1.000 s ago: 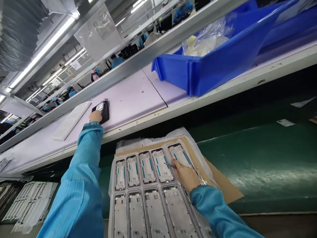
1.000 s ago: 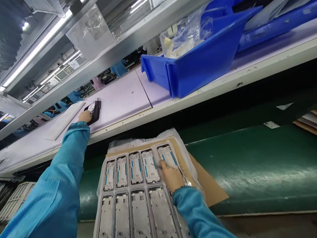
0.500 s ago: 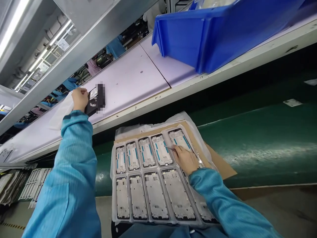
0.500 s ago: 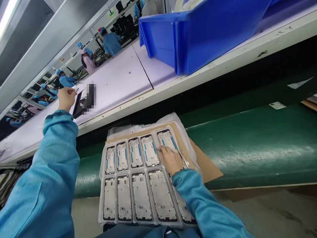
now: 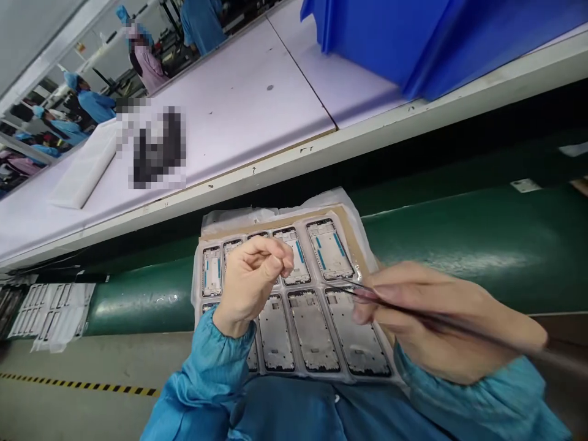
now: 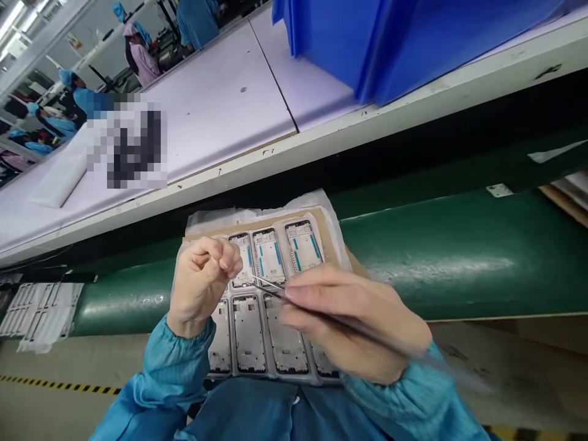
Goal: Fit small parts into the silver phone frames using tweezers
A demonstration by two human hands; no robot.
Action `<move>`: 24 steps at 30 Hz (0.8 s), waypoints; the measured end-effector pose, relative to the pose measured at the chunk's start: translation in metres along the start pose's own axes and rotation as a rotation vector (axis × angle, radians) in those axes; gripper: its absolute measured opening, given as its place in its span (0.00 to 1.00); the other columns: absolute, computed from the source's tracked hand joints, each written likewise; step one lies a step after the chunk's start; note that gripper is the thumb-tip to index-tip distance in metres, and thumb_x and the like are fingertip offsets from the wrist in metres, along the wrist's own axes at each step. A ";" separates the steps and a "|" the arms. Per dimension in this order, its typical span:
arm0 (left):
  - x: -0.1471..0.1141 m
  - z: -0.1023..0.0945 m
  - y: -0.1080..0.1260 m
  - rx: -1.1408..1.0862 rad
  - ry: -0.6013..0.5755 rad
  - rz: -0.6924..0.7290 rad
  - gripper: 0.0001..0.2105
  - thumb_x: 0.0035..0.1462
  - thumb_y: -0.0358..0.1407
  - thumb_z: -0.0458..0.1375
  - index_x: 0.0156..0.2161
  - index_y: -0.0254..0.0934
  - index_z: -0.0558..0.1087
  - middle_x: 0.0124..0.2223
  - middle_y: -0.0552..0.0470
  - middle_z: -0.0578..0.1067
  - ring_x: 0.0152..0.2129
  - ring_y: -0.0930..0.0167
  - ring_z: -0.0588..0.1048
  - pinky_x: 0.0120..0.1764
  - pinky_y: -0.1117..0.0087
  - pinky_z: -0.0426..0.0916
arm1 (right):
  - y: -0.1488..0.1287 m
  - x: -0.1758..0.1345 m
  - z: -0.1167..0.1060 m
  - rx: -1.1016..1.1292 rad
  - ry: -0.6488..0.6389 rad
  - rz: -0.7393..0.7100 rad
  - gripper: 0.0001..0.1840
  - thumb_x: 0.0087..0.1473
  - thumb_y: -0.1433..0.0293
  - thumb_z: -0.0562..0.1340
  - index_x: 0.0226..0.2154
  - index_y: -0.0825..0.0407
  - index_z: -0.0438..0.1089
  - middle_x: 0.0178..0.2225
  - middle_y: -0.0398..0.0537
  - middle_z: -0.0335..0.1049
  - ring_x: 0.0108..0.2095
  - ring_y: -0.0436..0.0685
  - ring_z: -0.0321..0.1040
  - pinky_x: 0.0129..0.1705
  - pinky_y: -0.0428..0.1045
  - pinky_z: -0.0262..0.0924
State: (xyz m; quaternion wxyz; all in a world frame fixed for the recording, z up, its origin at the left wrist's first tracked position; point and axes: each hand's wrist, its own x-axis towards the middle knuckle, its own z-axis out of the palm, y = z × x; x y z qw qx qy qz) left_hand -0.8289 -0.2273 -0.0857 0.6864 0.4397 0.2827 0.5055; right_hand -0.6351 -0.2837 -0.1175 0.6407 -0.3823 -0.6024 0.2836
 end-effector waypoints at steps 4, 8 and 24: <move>-0.003 -0.001 0.002 -0.020 -0.019 0.020 0.08 0.54 0.36 0.71 0.31 0.36 0.77 0.27 0.53 0.73 0.25 0.76 0.69 0.29 0.76 0.66 | -0.014 0.004 0.007 -0.010 -0.105 -0.070 0.06 0.59 0.69 0.70 0.40 0.41 0.80 0.31 0.42 0.80 0.23 0.53 0.77 0.24 0.45 0.75; -0.007 0.004 -0.002 -0.026 -0.009 -0.005 0.09 0.54 0.37 0.71 0.31 0.36 0.76 0.27 0.54 0.73 0.25 0.76 0.70 0.30 0.76 0.66 | -0.010 0.005 0.015 -0.022 -0.088 -0.097 0.04 0.63 0.67 0.66 0.38 0.43 0.80 0.30 0.43 0.80 0.24 0.53 0.78 0.25 0.44 0.77; -0.014 0.012 -0.014 -0.074 0.043 -0.106 0.16 0.51 0.40 0.73 0.27 0.37 0.70 0.28 0.55 0.68 0.25 0.76 0.67 0.30 0.75 0.67 | -0.007 -0.004 0.018 -0.130 -0.038 -0.075 0.06 0.62 0.67 0.66 0.32 0.45 0.77 0.28 0.42 0.80 0.23 0.53 0.76 0.26 0.43 0.77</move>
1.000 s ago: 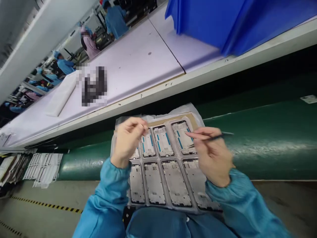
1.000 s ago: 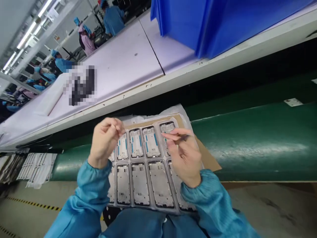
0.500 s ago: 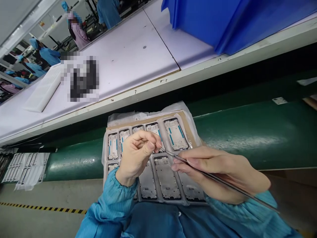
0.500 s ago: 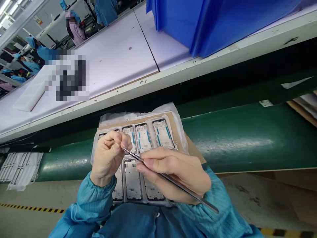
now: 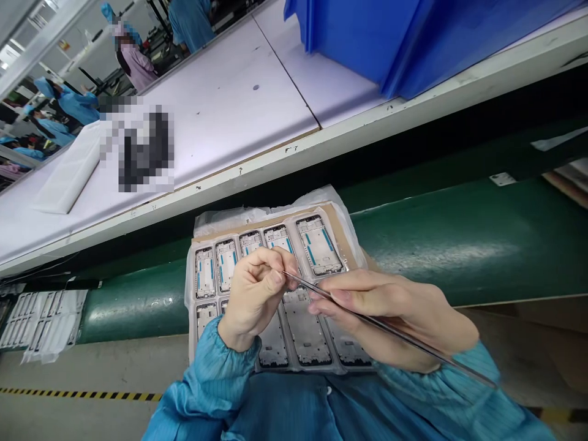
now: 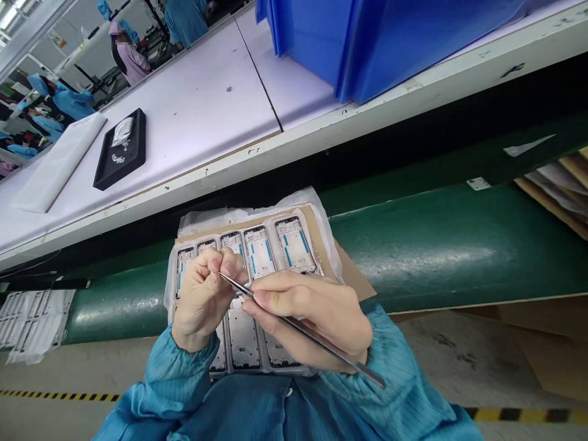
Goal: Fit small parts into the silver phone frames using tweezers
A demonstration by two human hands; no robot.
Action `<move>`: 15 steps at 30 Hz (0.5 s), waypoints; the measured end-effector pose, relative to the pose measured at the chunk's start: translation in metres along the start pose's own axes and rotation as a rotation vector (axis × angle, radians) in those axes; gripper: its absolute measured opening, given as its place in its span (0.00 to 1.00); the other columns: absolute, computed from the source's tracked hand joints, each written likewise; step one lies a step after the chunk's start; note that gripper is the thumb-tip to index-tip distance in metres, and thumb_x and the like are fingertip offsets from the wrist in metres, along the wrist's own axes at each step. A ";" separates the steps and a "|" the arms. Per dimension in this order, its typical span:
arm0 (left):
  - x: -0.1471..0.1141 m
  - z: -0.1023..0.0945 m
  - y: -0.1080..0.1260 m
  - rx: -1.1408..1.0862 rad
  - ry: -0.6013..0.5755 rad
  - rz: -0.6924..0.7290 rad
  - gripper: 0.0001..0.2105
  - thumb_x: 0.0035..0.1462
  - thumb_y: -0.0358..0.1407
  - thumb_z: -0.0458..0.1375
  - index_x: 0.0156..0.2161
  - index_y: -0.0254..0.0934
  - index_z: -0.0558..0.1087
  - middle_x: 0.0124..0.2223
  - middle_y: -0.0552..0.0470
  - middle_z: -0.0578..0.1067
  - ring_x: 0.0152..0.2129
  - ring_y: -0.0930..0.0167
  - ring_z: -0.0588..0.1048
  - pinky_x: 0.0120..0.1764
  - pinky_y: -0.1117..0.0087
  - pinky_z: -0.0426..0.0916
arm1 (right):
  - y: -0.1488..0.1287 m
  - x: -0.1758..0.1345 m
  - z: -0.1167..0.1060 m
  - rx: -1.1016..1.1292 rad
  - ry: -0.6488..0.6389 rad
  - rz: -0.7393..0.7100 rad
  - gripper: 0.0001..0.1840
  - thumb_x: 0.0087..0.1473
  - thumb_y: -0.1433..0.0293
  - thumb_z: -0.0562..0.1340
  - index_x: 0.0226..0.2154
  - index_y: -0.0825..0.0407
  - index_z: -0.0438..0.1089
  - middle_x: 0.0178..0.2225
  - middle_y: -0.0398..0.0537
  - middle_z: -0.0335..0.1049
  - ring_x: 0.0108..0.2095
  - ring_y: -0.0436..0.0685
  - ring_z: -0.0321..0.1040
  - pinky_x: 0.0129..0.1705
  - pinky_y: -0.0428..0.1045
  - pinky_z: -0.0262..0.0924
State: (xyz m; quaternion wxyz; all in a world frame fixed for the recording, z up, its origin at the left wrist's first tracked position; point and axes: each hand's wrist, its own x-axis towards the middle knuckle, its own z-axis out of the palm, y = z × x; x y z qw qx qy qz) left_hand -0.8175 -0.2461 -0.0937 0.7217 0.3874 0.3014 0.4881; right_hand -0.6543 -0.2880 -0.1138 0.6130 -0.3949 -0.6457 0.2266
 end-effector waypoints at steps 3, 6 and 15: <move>-0.001 0.000 -0.003 -0.061 -0.010 -0.018 0.15 0.52 0.39 0.73 0.27 0.36 0.70 0.27 0.57 0.67 0.24 0.78 0.65 0.30 0.77 0.65 | 0.002 0.000 0.002 0.032 0.025 -0.004 0.06 0.62 0.67 0.67 0.31 0.46 0.77 0.27 0.41 0.79 0.22 0.52 0.76 0.27 0.43 0.77; -0.001 0.000 -0.005 -0.089 -0.006 -0.024 0.15 0.53 0.38 0.72 0.28 0.36 0.70 0.28 0.57 0.66 0.24 0.78 0.64 0.30 0.78 0.65 | -0.001 0.006 -0.002 0.076 -0.027 0.036 0.09 0.63 0.66 0.65 0.31 0.47 0.77 0.27 0.42 0.79 0.22 0.52 0.76 0.28 0.43 0.77; 0.000 0.001 -0.010 -0.052 0.080 -0.034 0.19 0.51 0.43 0.73 0.28 0.37 0.67 0.28 0.57 0.65 0.24 0.77 0.63 0.31 0.76 0.65 | 0.009 0.005 0.000 0.162 -0.010 0.025 0.05 0.59 0.71 0.68 0.36 0.43 0.78 0.30 0.41 0.80 0.23 0.53 0.77 0.26 0.45 0.78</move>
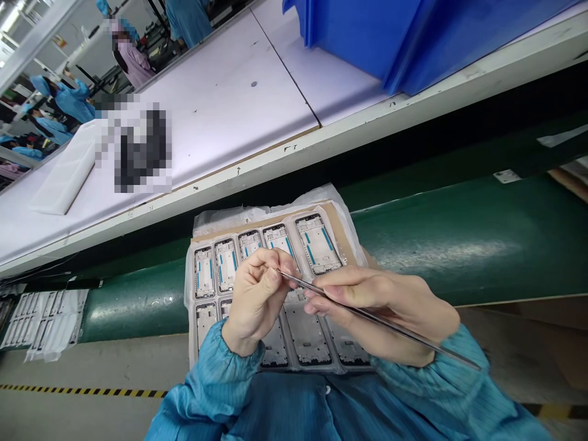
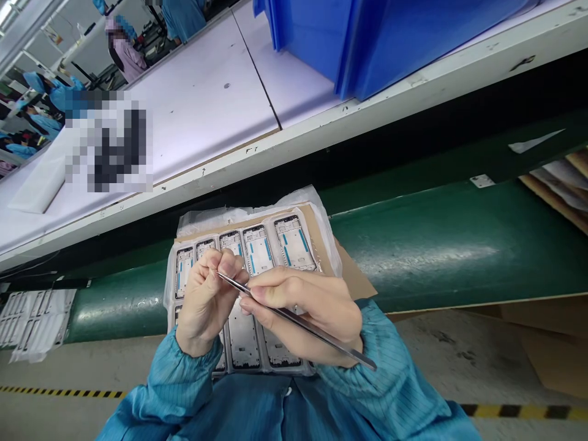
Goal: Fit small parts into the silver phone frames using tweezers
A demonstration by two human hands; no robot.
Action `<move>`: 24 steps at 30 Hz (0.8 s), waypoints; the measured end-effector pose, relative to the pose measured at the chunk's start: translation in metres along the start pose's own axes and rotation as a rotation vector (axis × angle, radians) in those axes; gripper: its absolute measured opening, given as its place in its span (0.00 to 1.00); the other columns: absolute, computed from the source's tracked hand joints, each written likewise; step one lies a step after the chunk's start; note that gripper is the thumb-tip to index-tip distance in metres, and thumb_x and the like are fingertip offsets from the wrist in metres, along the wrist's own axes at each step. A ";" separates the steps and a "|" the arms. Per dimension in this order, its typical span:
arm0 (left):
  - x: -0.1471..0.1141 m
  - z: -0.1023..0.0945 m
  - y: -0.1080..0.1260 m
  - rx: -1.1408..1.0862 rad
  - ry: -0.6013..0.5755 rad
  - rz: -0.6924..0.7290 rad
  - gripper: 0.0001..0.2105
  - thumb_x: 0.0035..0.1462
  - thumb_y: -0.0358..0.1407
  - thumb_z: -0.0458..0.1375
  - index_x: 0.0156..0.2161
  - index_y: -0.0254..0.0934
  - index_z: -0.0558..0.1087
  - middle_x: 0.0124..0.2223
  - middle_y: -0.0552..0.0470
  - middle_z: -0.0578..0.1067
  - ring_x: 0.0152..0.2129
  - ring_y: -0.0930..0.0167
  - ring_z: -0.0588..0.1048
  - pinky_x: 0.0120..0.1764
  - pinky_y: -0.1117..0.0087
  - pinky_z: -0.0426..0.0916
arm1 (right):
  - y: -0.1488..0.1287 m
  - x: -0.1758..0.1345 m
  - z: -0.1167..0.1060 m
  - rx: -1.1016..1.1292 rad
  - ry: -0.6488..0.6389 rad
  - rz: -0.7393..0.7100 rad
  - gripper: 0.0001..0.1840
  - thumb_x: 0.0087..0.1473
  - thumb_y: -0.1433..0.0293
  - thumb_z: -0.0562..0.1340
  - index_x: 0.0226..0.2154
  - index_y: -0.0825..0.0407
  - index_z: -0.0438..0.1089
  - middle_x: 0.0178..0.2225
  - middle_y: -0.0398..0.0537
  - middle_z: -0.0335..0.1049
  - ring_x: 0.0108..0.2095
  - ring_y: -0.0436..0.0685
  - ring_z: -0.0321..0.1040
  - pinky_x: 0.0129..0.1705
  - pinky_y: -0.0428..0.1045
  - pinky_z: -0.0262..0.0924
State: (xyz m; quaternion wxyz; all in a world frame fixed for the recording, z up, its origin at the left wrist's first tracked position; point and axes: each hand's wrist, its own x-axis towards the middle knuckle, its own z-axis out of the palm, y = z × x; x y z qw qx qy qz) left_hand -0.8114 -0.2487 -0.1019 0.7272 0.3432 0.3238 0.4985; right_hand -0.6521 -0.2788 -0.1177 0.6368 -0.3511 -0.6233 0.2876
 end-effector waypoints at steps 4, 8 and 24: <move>0.001 -0.001 -0.001 0.036 0.022 -0.004 0.20 0.50 0.44 0.73 0.27 0.37 0.66 0.28 0.57 0.65 0.24 0.76 0.62 0.31 0.75 0.65 | 0.006 -0.002 0.002 0.020 0.039 -0.055 0.15 0.55 0.77 0.70 0.41 0.40 0.76 0.34 0.39 0.81 0.26 0.54 0.79 0.25 0.45 0.78; 0.002 -0.002 -0.001 0.046 0.017 0.006 0.20 0.49 0.43 0.73 0.27 0.37 0.66 0.27 0.57 0.64 0.23 0.77 0.61 0.30 0.75 0.65 | 0.007 0.001 0.002 0.030 0.007 -0.055 0.16 0.56 0.78 0.69 0.42 0.41 0.76 0.35 0.39 0.81 0.28 0.54 0.80 0.27 0.45 0.79; 0.003 -0.004 -0.006 -0.012 0.036 0.011 0.16 0.52 0.40 0.72 0.28 0.37 0.68 0.28 0.57 0.67 0.23 0.77 0.64 0.30 0.75 0.67 | 0.016 -0.002 0.007 0.130 0.023 0.019 0.17 0.55 0.79 0.70 0.41 0.39 0.77 0.35 0.38 0.81 0.28 0.54 0.80 0.26 0.48 0.79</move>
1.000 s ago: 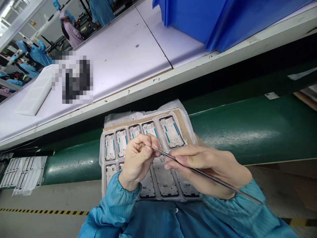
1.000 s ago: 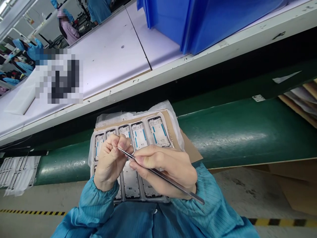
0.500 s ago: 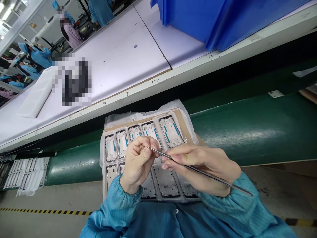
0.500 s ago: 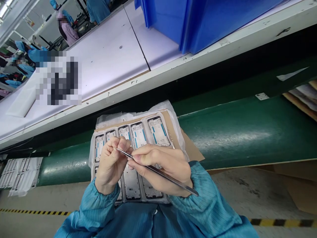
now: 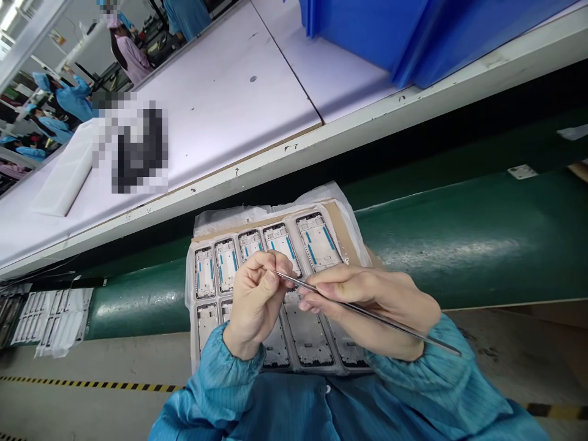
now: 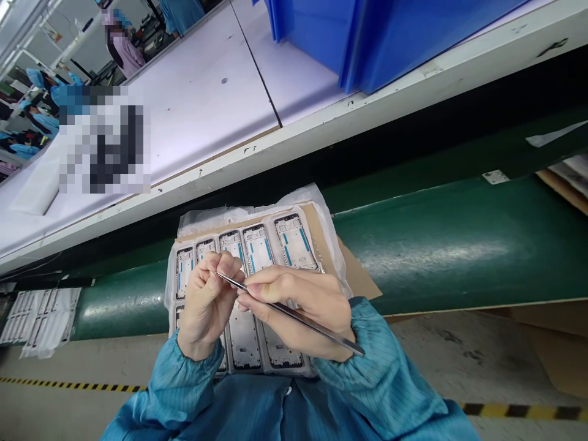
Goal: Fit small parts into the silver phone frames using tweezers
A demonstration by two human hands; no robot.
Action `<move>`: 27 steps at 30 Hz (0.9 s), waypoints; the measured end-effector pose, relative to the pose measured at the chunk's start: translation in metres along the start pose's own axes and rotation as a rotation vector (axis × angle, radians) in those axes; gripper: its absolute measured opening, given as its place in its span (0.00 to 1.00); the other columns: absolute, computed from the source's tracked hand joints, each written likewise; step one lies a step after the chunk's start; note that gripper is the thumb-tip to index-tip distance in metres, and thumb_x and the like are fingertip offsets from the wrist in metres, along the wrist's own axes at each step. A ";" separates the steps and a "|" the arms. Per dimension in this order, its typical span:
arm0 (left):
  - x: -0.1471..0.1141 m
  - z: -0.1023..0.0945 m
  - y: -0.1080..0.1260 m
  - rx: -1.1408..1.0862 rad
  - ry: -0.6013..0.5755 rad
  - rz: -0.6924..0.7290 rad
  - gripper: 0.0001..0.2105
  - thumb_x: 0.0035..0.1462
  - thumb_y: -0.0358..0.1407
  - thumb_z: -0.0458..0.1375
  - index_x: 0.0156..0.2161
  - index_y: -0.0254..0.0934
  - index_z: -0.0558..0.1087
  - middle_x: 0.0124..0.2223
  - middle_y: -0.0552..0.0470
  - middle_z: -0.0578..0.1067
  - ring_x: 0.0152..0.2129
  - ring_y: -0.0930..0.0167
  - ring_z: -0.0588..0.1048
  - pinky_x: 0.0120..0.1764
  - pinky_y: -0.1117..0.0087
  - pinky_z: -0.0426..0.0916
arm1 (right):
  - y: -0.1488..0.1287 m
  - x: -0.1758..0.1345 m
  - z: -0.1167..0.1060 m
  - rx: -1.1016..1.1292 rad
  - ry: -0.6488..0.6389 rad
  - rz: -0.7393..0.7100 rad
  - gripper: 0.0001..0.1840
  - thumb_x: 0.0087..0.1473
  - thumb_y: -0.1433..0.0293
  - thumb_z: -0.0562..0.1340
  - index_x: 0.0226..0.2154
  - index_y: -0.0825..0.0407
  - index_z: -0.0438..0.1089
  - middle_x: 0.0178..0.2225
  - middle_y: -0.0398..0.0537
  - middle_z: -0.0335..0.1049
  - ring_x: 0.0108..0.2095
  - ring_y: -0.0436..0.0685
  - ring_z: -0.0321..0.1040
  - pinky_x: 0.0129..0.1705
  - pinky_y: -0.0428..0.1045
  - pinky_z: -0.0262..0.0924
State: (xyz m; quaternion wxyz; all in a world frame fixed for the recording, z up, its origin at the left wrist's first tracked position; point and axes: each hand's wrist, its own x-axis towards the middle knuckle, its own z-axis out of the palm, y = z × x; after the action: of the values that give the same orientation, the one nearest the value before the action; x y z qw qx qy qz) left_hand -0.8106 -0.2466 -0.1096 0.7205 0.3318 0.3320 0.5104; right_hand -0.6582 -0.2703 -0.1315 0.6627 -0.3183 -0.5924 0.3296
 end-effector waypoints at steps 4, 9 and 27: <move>0.006 -0.018 -0.003 0.120 0.005 0.011 0.14 0.53 0.44 0.71 0.36 0.39 0.74 0.35 0.52 0.74 0.29 0.74 0.72 0.35 0.73 0.71 | 0.007 0.009 -0.006 0.103 -0.055 0.045 0.14 0.58 0.79 0.67 0.39 0.41 0.77 0.35 0.39 0.82 0.29 0.53 0.80 0.27 0.47 0.79; 0.058 -0.091 -0.034 0.870 0.209 0.243 0.22 0.63 0.47 0.60 0.57 0.41 0.68 0.60 0.41 0.70 0.58 0.60 0.69 0.60 0.55 0.65 | 0.089 0.042 -0.031 0.103 -0.058 0.234 0.11 0.54 0.69 0.73 0.24 0.49 0.73 0.26 0.43 0.80 0.25 0.54 0.78 0.26 0.48 0.76; 0.093 -0.178 -0.119 1.679 0.095 0.308 0.22 0.67 0.41 0.51 0.63 0.33 0.60 0.69 0.34 0.59 0.69 0.55 0.53 0.68 0.47 0.51 | 0.256 0.032 0.000 0.069 -0.430 0.652 0.20 0.46 0.54 0.74 0.22 0.51 0.71 0.23 0.45 0.75 0.25 0.55 0.72 0.30 0.49 0.67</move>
State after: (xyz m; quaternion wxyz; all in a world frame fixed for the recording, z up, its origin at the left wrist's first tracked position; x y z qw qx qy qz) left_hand -0.8707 -0.1641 -0.3188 0.1438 0.7752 0.5814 0.2009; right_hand -0.6712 -0.0950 -0.3210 0.3942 -0.3910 -0.5742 0.6017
